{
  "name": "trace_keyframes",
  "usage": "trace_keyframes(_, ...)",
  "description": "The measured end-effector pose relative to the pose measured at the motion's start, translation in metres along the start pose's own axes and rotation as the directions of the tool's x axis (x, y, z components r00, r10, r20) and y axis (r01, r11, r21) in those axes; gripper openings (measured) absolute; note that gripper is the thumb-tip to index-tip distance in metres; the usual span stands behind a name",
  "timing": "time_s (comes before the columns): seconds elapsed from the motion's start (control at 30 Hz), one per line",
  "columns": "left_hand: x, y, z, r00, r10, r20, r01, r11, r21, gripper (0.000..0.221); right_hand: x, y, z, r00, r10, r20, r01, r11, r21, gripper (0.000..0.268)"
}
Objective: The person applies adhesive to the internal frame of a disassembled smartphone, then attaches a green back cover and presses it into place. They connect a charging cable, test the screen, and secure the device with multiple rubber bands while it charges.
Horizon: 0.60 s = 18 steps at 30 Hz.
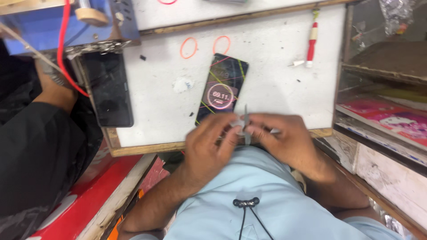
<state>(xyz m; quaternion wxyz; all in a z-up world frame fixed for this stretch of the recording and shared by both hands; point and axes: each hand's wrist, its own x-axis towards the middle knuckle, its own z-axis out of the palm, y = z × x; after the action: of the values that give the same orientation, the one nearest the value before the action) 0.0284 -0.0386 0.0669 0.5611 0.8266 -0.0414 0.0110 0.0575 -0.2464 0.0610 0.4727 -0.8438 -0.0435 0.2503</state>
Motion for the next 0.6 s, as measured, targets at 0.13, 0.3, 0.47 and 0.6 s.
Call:
trace_keyframes(0.13,0.007,-0.014,-0.007,1.0,0.006,0.006,-0.008,0.894,0.447,0.058,0.014,0.025,-0.041,0.926,-0.123,-0.358,0.118,0.992,-0.036,0.005)
trace_keyframes(0.3,0.009,-0.022,0.008,0.994,-0.086,0.063,0.033,0.808,0.589,0.075,0.047,0.054,-0.085,0.845,-0.278,-0.456,0.096,0.919,-0.383,0.013)
trace_keyframes(0.47,0.009,-0.026,0.009,0.999,0.002,0.04,-0.025,0.806,0.592,0.064,0.057,0.041,-0.09,0.809,-0.33,-0.487,0.097,0.892,-0.442,0.027)
trace_keyframes(0.6,0.011,-0.033,-0.006,1.0,0.005,-0.006,-0.001,0.837,0.547,0.053,0.083,0.01,-0.112,0.734,-0.357,-0.578,0.236,0.932,-0.276,0.037)
